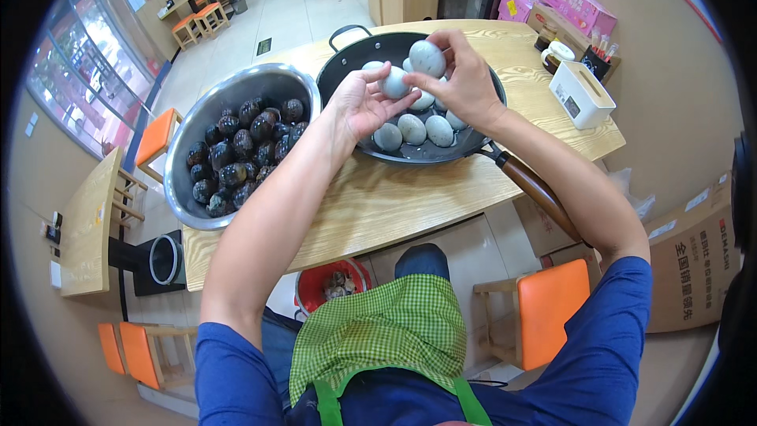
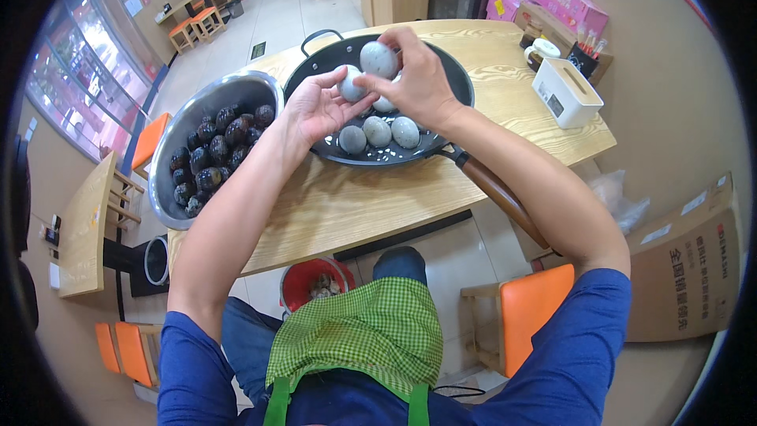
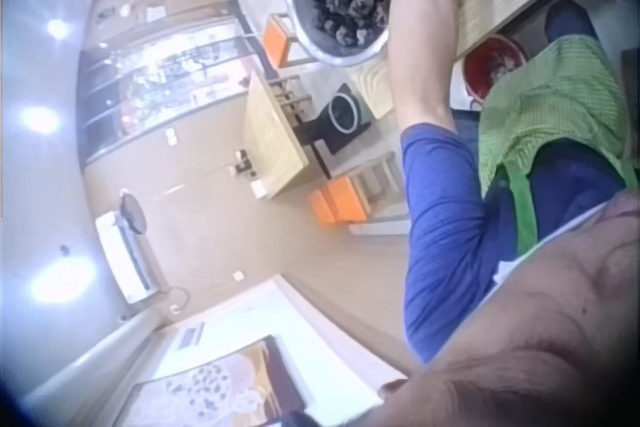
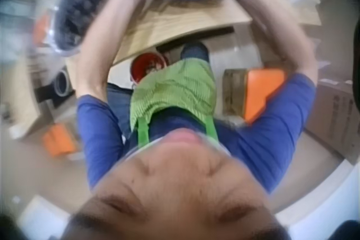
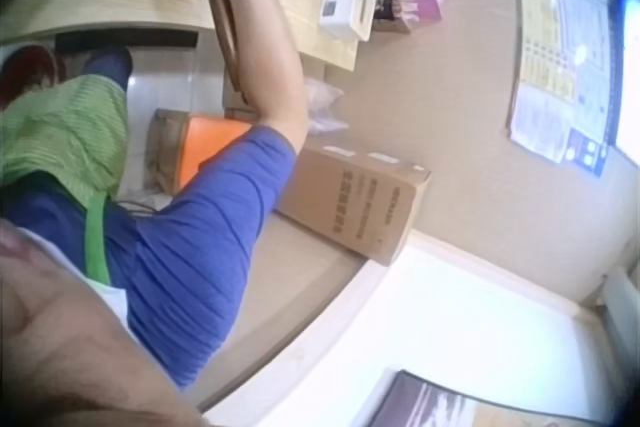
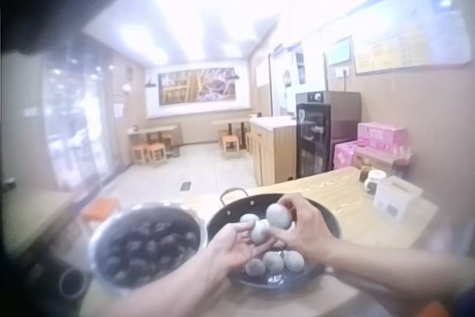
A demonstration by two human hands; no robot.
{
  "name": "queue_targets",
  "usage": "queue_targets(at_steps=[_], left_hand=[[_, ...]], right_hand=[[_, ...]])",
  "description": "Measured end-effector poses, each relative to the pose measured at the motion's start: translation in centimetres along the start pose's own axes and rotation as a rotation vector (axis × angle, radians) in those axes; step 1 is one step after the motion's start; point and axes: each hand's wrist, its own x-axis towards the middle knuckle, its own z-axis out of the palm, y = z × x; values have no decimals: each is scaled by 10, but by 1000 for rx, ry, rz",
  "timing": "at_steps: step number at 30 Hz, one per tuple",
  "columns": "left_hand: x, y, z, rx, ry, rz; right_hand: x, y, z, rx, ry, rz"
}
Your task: The person peels dark-colored eggs by hand, removing the shell and placing the peeled eggs into a pan. The person also handles light-colored eggs, peeling them and placing them into a red bucket.
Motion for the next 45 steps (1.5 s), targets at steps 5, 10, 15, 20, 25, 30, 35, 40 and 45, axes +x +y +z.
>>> queue_targets(at_steps=[5,10,15,20,25,30,35,40,45], left_hand=[[0,-10,0,192,-64,76],[-1,-7,0,199,-43,78],[-1,-4,-6,98,-150,47],[-3,-11,0,60,-93,112],[-11,-12,-6,94,-118,74],[-3,6,-3,460,18,137],[1,11,-6,743,162,184],[7,11,-10,522,273,130],[12,4,-9,460,299,136]], right_hand=[[-8,4,12,18,-191,-44],[4,10,8,268,-111,151],[7,6,-4,585,-195,439],[2,7,0,171,-26,39],[2,12,3,213,-306,149],[1,33,-6,-39,-376,265],[-5,40,2,-358,-714,71],[41,49,20,-368,-722,226],[38,65,39,-669,-991,100]])
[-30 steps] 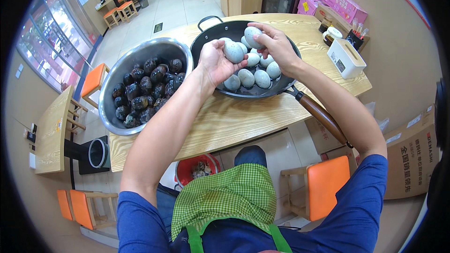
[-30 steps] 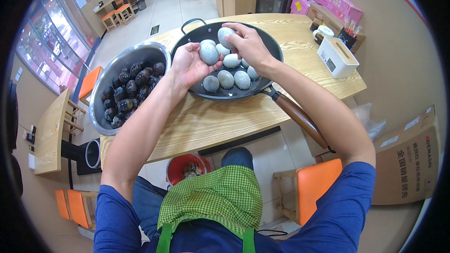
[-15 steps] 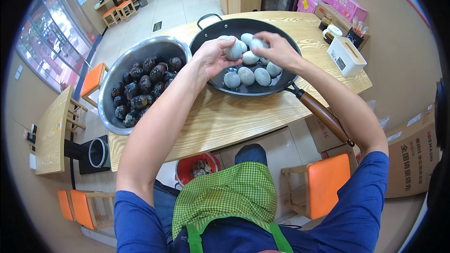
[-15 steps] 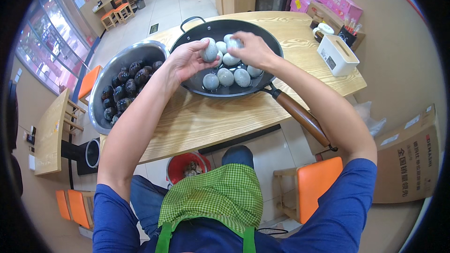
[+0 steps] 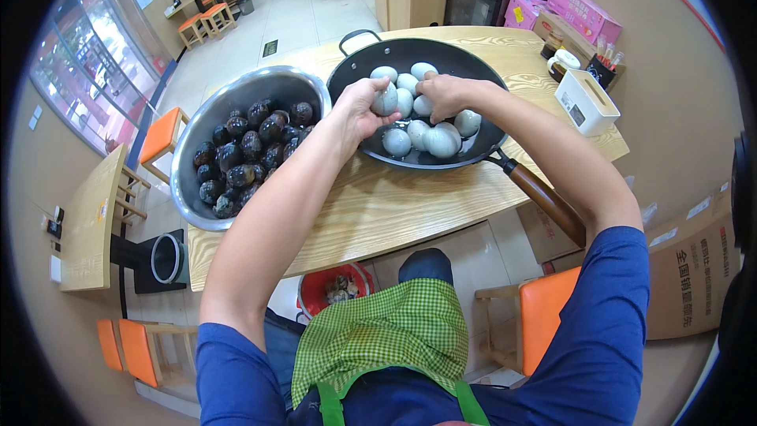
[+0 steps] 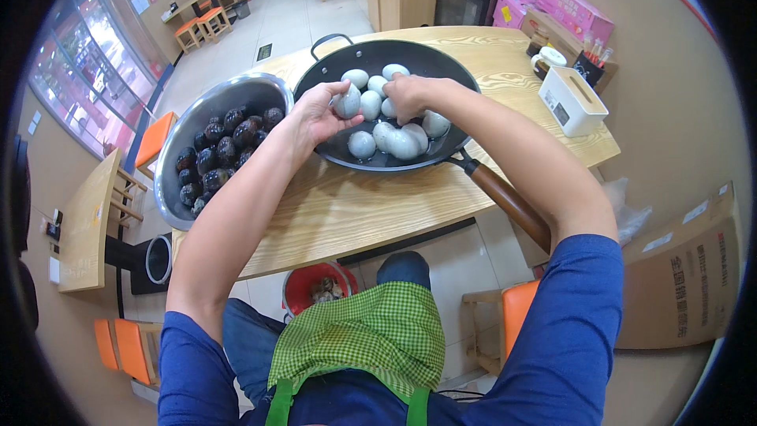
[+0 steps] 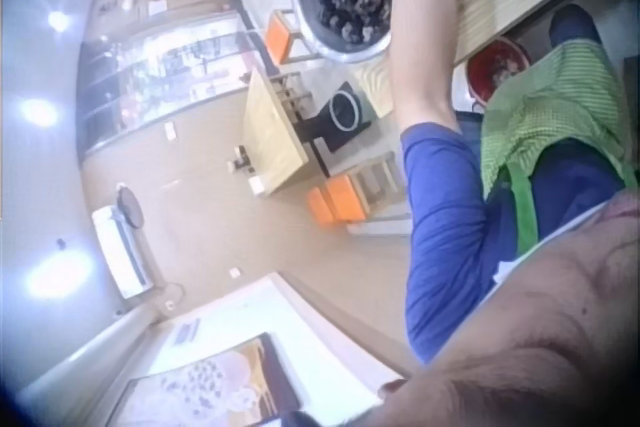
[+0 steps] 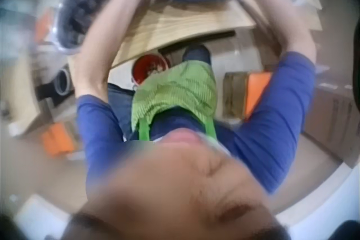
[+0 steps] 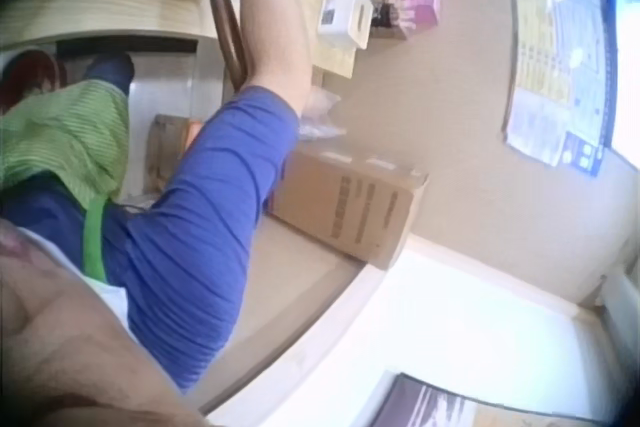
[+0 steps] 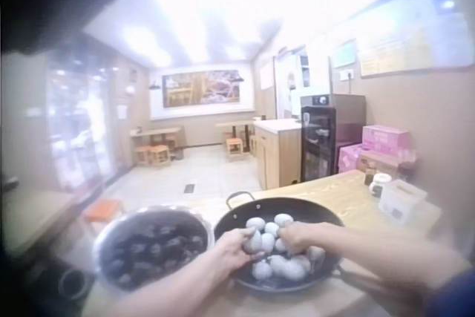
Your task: The person peels dark-colored eggs by hand, removing the shell and placing the peeled eggs into a pan. The person also handles light-colored eggs, peeling them and placing them into a red bucket.
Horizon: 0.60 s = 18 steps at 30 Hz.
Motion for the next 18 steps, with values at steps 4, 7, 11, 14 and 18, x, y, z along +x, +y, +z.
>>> queue_targets(at_steps=[4,7,11,14,18], left_hand=[[-4,0,-3,-62,-4,-40],[0,-3,-4,-125,-28,-38],[12,-3,-12,-198,-60,-44],[7,-4,2,-216,-128,-21],[6,-8,-4,-179,-182,-63]], right_hand=[[-4,4,8,-104,155,-87],[-13,15,2,379,399,-59],[-31,-18,-15,881,968,-12],[-39,-37,-6,731,939,-133],[-40,-48,-5,745,660,-161]])
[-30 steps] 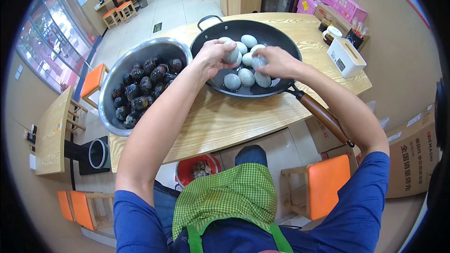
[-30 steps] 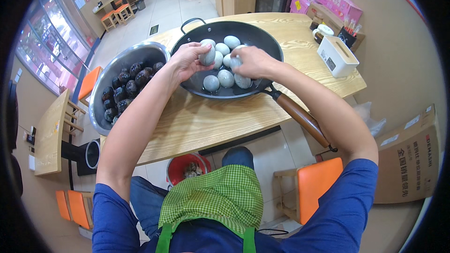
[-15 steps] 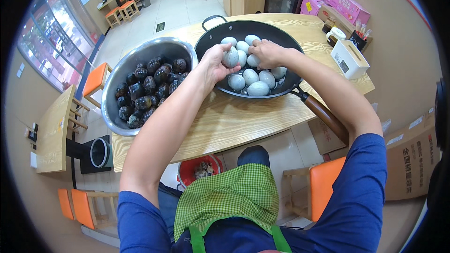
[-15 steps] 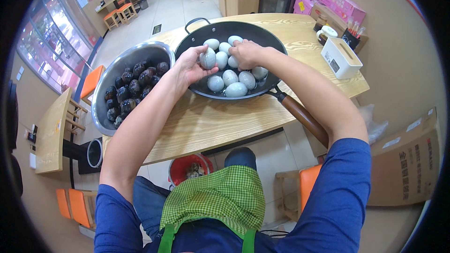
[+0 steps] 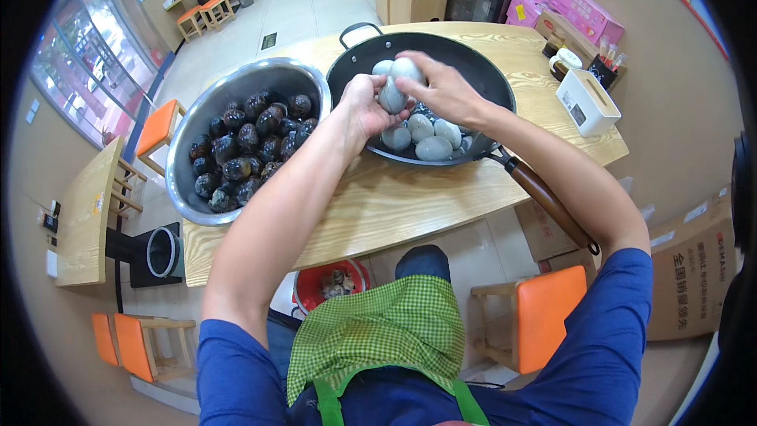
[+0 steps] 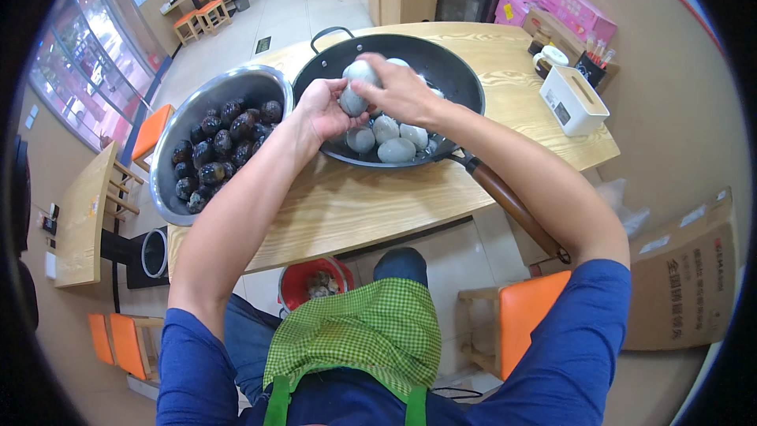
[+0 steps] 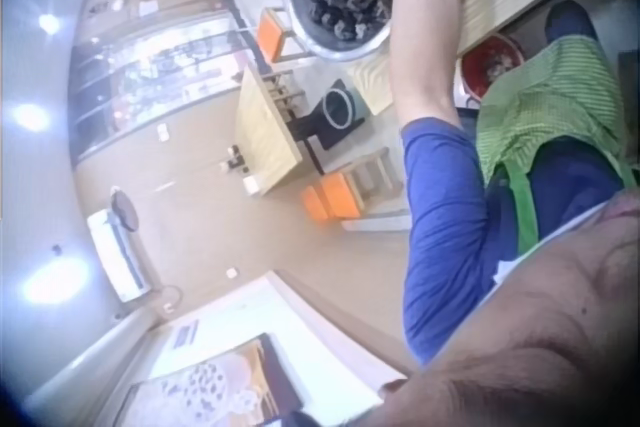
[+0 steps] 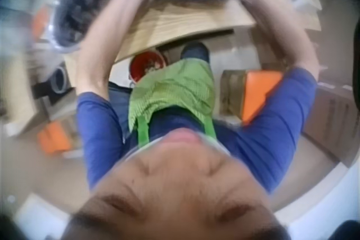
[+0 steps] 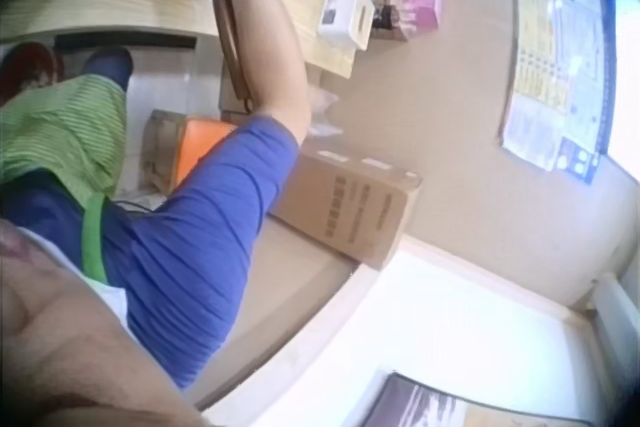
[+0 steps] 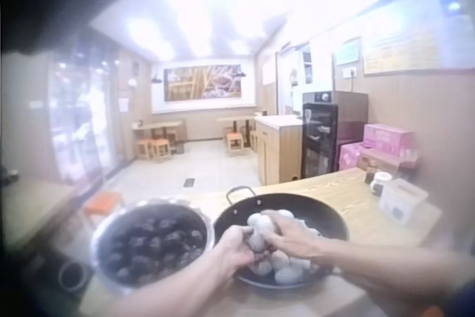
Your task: The person peels dark-colored eggs by hand, removing the shell and placing the peeled eggs into a pan. The person also handles light-colored eggs, peeling them and placing them into a red bucket.
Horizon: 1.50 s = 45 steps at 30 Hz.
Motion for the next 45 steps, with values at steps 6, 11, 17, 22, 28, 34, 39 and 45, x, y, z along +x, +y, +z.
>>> queue_targets(at_steps=[6,11,17,22,28,34,39,45], left_hand=[[-4,5,18,-3,-23,-26],[-6,5,9,-55,-55,-18],[-3,3,7,-121,-9,19],[-2,-4,7,-110,82,17],[-6,4,11,-116,13,4],[-7,-11,11,-82,7,27],[-7,-1,9,-186,-8,35],[-7,7,5,-415,-56,-4]], right_hand=[[-3,6,-4,52,2,2],[5,3,-22,395,165,117],[2,-5,-29,506,294,5],[-10,1,1,-35,129,-119],[0,-6,-17,349,377,-148],[-8,-8,-4,-105,102,-250],[1,-16,-21,571,186,56],[-4,-8,-20,728,60,22]])
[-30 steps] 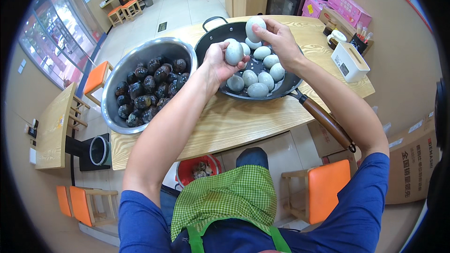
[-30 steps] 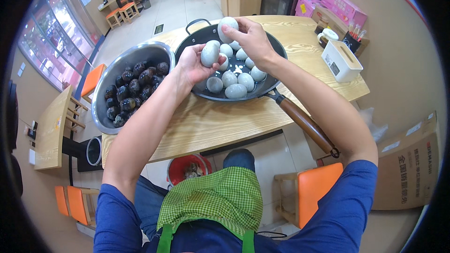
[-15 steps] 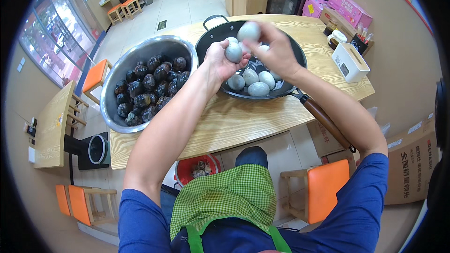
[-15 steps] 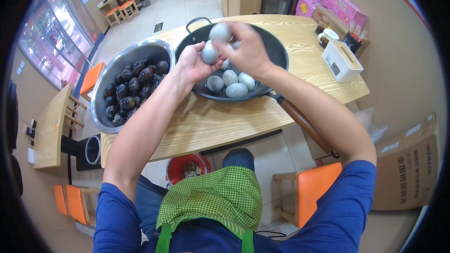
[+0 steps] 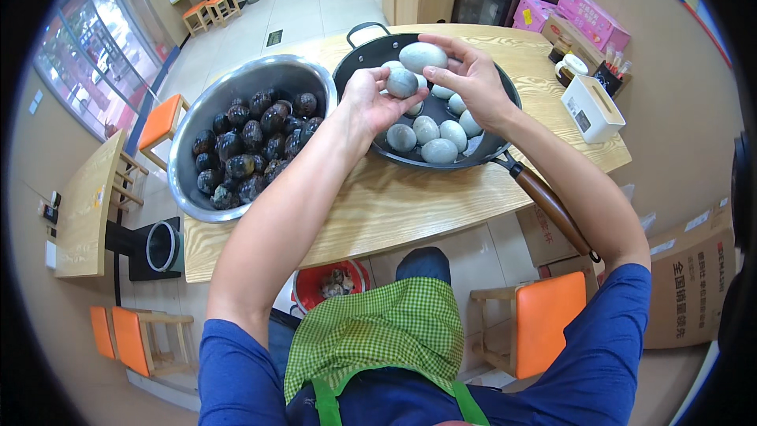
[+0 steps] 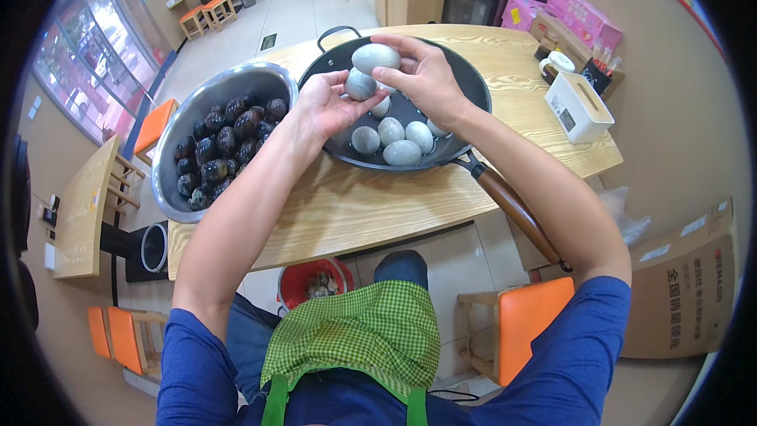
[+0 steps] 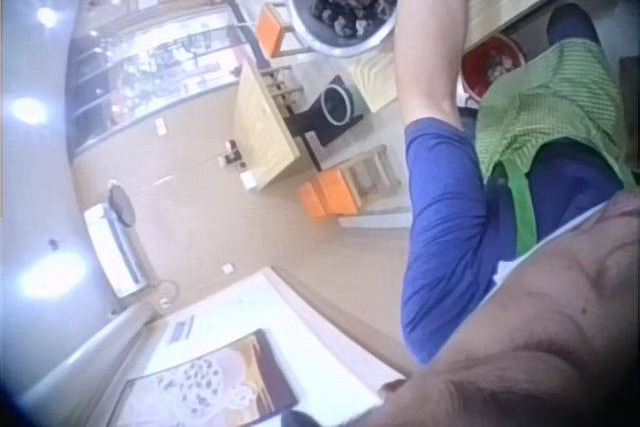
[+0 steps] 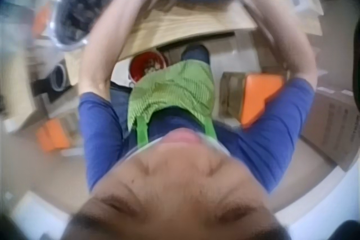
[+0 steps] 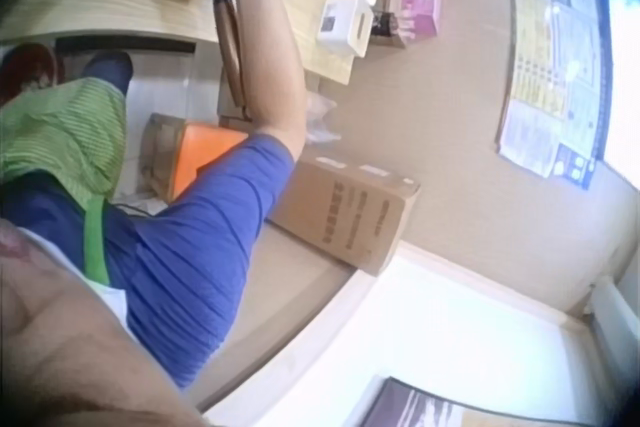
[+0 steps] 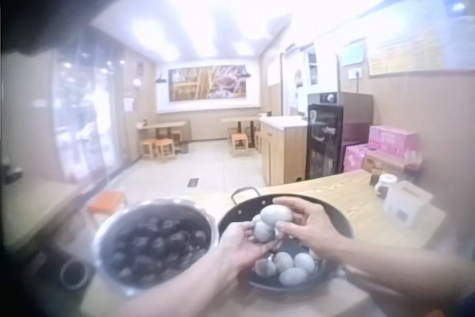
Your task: The person peels dark-colored eggs by hand, removing the shell and placing the peeled eggs into a pan. The person also handles light-colored eggs, peeling them and placing them into a red bucket.
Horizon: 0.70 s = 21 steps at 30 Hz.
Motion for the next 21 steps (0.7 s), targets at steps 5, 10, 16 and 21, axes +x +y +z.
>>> queue_targets(at_steps=[5,10,16,21], left_hand=[[-6,-3,2,-18,-3,36],[-16,-8,7,-26,32,36],[-17,-6,13,90,21,73],[-12,1,9,106,43,-1]], right_hand=[[-1,6,7,-375,186,-397],[-2,0,5,-612,22,-267],[-6,7,10,-697,-33,-188],[0,2,4,-709,117,-350]])
